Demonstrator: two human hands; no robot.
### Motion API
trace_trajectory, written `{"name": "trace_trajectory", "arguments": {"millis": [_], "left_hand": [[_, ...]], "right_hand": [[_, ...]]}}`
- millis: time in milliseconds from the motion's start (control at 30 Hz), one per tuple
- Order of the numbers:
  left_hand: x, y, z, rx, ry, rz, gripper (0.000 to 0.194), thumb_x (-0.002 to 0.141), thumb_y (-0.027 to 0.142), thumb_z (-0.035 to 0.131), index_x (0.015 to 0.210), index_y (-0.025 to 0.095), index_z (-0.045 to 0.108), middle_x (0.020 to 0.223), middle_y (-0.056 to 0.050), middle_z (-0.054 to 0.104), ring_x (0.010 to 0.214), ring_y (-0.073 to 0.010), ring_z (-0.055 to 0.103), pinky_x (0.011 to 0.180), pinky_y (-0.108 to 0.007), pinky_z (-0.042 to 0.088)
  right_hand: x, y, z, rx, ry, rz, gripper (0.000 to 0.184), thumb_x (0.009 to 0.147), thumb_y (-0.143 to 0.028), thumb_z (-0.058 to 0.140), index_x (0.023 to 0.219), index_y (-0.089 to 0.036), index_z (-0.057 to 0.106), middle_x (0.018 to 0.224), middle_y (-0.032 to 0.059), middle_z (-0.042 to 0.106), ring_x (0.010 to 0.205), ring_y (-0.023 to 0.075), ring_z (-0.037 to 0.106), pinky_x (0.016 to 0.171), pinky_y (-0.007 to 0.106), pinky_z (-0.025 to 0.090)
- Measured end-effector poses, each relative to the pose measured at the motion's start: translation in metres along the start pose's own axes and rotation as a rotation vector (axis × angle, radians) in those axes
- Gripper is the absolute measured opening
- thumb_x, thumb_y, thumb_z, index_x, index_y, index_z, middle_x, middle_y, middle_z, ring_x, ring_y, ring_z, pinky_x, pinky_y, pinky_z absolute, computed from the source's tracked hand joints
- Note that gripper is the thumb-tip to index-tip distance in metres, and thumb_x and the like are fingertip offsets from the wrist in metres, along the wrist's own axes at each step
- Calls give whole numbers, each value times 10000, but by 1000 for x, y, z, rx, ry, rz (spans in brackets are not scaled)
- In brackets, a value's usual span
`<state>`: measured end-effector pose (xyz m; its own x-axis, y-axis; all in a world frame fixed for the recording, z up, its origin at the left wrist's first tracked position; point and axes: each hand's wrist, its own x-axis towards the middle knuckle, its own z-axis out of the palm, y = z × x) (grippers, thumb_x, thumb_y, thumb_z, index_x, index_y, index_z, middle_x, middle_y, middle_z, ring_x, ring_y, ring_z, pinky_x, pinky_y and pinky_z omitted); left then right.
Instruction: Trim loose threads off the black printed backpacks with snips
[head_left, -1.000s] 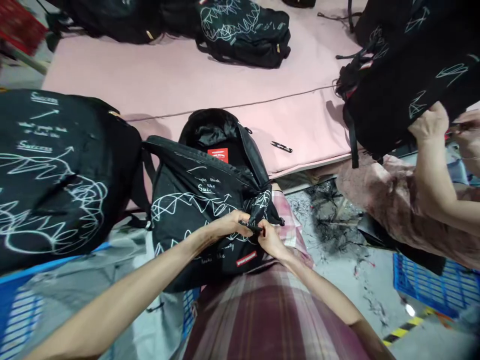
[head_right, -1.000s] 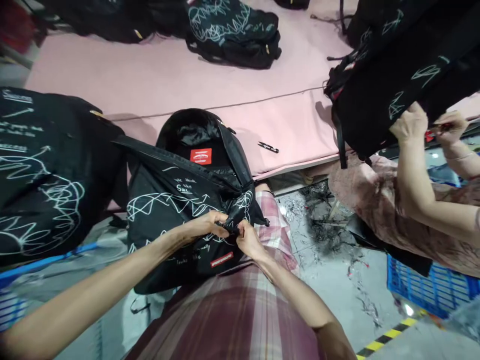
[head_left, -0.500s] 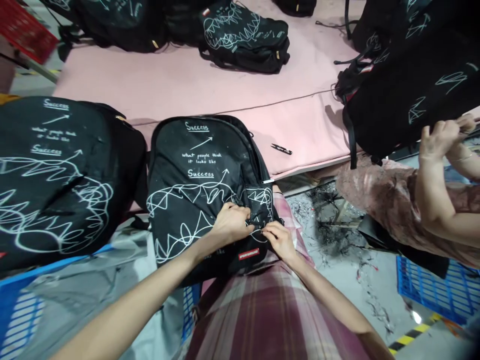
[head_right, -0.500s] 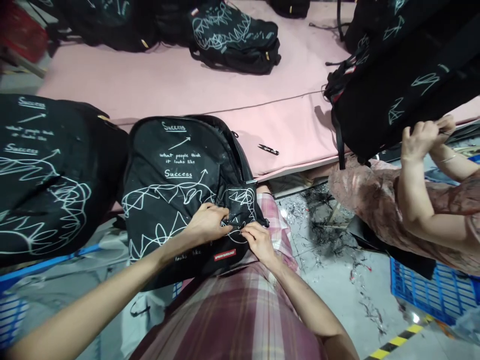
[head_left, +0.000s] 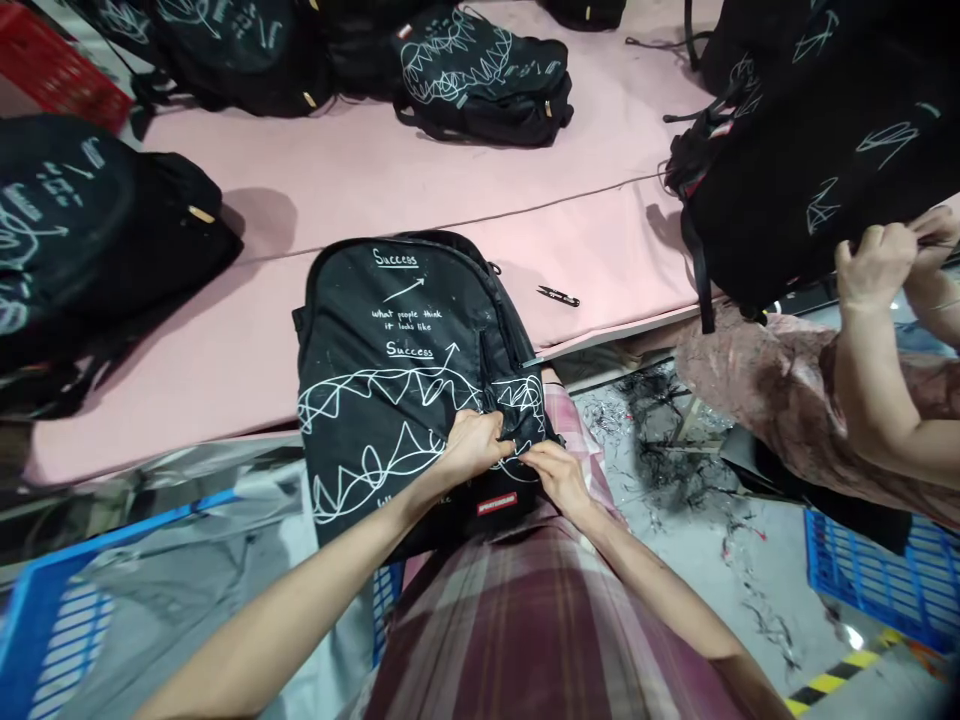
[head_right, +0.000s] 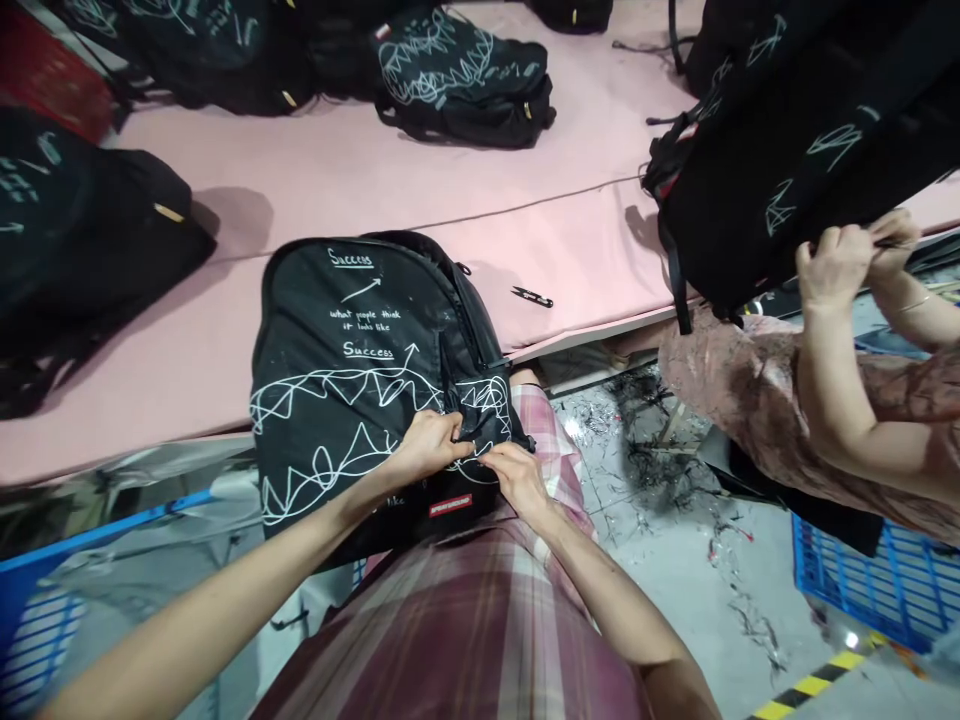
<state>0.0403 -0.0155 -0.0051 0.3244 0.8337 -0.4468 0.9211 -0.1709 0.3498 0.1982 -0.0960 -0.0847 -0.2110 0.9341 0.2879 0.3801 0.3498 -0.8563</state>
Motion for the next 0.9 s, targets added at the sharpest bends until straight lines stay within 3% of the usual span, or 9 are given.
{"name": "trace_trajectory", "arguments": {"millis": [233, 533, 733, 900], "left_hand": [[-1, -2, 6, -69, 12, -10, 199, 648, 306, 534, 592, 211, 368, 521, 38, 434, 679, -190, 531, 767, -298, 360], [-2, -8, 12, -155, 31, 12, 220, 643, 320, 542, 577, 212, 362, 498, 49, 424, 620, -163, 491, 726, -291, 368], [-1, -13, 11, -183, 35, 21, 230, 642, 325, 556, 571, 208, 370, 544, 35, 456, 670, -174, 505, 730, -287, 367], [-1, -15, 14, -195, 40, 18, 222, 635, 335, 548, 575, 209, 376, 556, 27, 455, 699, -185, 501, 739, -292, 367]], "right_hand": [[-3, 4, -2, -209, -79, -146, 311, 894, -92, 373, 953, -188, 662, 888, 60, 633, 811, 155, 554, 685, 277, 476], [-9, 6, -3, -161, -126, -105, 331, 878, -74, 359, 934, -187, 666, 883, 67, 639, 812, 165, 561, 707, 296, 469], [-13, 3, -3, -58, -18, -10, 291, 908, -157, 391, 948, -209, 675, 903, 61, 644, 818, 148, 595, 715, 274, 489], [-9, 6, -1, -139, -95, -76, 297, 910, -156, 382, 1002, -201, 660, 903, 70, 645, 833, 166, 583, 732, 299, 487]]}}
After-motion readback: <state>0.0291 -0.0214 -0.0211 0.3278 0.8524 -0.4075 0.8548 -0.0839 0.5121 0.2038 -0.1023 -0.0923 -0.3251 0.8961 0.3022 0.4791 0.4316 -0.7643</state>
